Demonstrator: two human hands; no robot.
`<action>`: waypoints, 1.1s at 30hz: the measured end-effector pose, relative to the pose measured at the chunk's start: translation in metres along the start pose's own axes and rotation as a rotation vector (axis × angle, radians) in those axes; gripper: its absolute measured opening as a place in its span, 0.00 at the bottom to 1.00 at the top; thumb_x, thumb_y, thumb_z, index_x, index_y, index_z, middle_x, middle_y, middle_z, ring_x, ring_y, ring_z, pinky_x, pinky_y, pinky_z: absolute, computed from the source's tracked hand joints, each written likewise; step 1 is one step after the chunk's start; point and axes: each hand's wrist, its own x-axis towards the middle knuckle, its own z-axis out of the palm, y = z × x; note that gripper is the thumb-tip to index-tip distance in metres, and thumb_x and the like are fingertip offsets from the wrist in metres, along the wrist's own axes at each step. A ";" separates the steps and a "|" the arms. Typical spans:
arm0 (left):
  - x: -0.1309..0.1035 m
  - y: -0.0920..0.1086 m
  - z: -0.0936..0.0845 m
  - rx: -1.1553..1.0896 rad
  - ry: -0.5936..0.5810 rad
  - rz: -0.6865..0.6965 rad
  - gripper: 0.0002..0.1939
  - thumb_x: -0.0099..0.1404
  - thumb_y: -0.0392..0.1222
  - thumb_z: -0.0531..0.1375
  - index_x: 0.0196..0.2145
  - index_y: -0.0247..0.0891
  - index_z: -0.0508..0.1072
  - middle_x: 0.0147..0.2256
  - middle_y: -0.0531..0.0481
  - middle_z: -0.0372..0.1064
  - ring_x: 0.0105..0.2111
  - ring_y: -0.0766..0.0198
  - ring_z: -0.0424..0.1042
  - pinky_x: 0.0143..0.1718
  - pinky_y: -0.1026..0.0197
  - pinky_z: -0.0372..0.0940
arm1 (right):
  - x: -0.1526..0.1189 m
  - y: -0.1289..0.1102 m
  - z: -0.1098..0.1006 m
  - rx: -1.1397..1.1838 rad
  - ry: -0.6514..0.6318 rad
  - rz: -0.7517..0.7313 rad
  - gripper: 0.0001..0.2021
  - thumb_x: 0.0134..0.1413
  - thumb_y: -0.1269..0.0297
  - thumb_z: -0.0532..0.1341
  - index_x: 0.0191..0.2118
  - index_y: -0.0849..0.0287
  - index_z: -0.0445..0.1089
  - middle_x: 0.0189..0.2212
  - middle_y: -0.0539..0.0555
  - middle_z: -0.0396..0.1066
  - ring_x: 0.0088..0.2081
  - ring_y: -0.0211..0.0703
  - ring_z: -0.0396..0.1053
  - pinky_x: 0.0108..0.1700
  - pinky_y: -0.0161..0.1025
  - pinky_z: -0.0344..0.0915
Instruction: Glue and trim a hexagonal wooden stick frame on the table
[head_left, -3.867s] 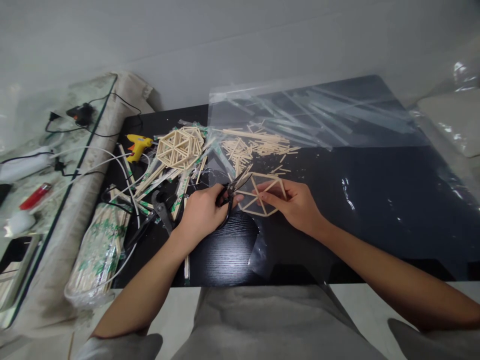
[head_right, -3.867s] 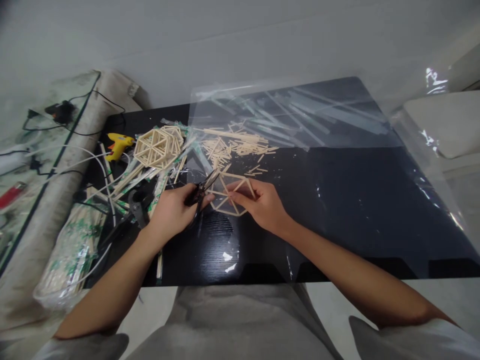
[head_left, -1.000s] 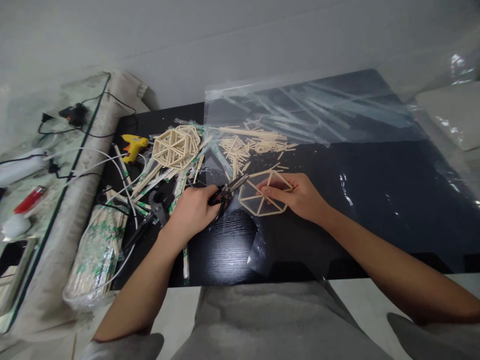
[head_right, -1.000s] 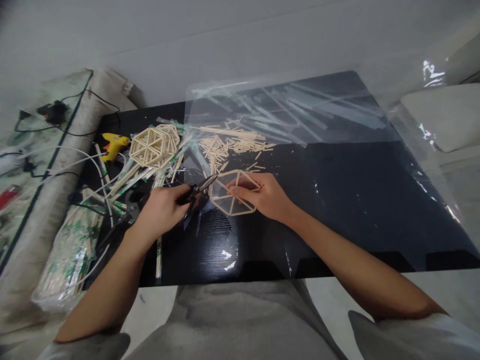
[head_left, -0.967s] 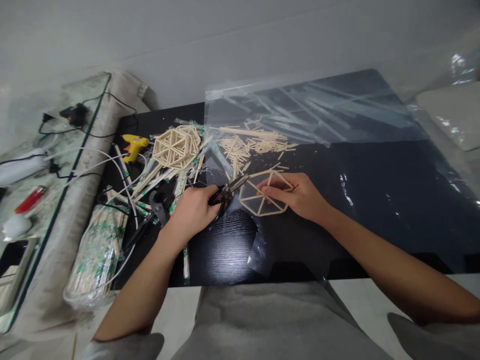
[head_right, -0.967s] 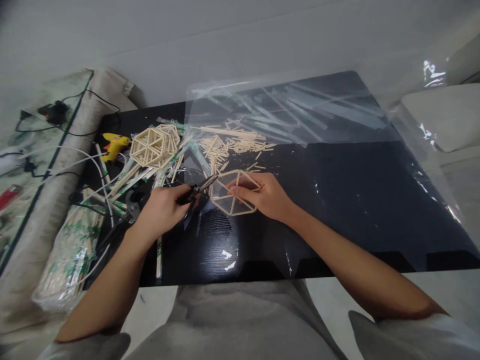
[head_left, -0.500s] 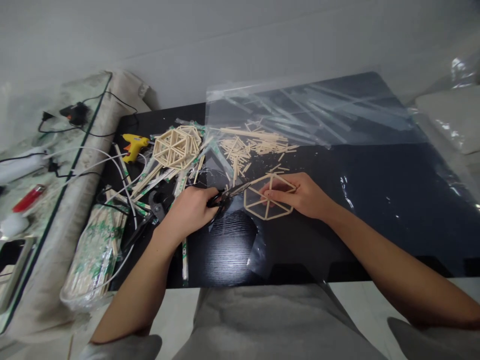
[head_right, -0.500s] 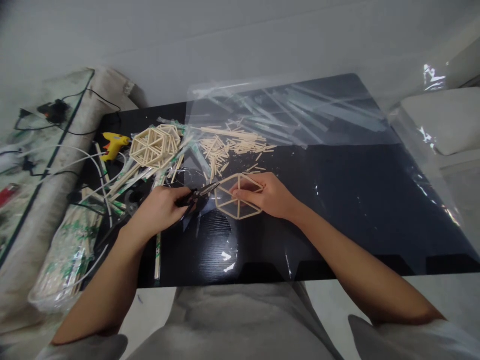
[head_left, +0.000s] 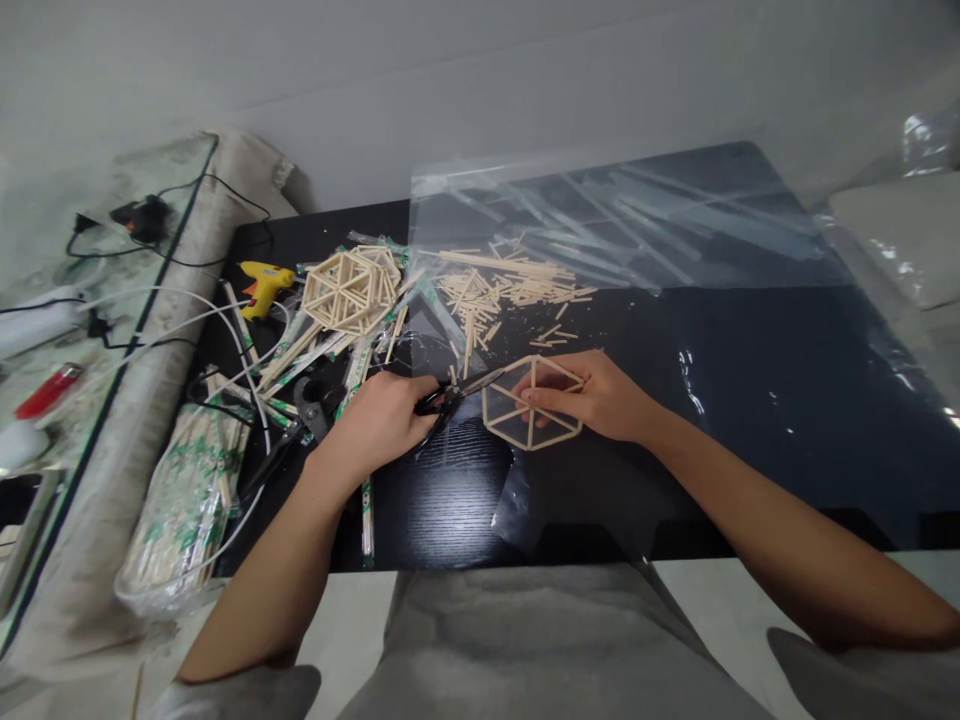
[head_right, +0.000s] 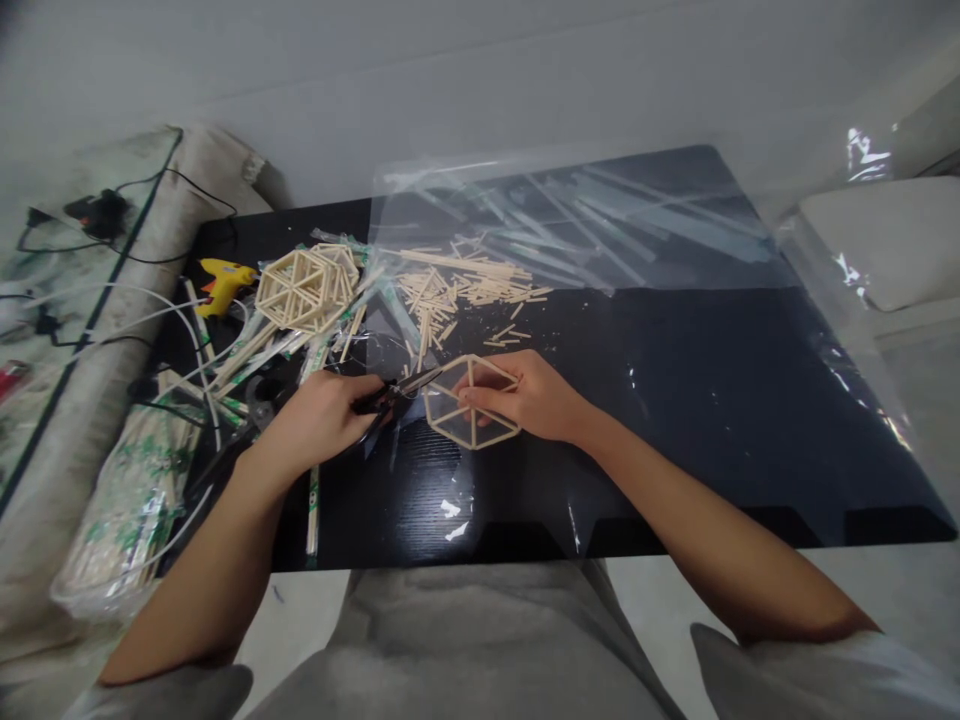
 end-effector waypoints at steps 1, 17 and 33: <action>0.000 0.000 0.000 -0.009 0.001 -0.003 0.10 0.68 0.40 0.57 0.28 0.40 0.72 0.25 0.48 0.72 0.26 0.59 0.71 0.30 0.60 0.54 | 0.000 0.000 0.001 -0.001 0.006 0.001 0.09 0.54 0.55 0.71 0.35 0.56 0.81 0.27 0.51 0.79 0.28 0.42 0.76 0.33 0.39 0.75; 0.000 0.007 0.002 0.061 -0.038 -0.035 0.08 0.65 0.37 0.57 0.31 0.39 0.76 0.28 0.44 0.76 0.30 0.54 0.75 0.33 0.58 0.58 | -0.002 0.005 0.008 -0.076 -0.006 -0.021 0.10 0.57 0.56 0.69 0.37 0.57 0.79 0.27 0.51 0.79 0.28 0.43 0.76 0.35 0.39 0.73; -0.001 0.009 0.004 0.075 -0.051 -0.030 0.06 0.65 0.36 0.58 0.33 0.38 0.75 0.30 0.43 0.77 0.32 0.52 0.77 0.33 0.58 0.59 | -0.003 0.007 0.012 -0.087 -0.008 -0.028 0.07 0.57 0.59 0.69 0.36 0.56 0.80 0.26 0.50 0.79 0.29 0.43 0.77 0.35 0.39 0.72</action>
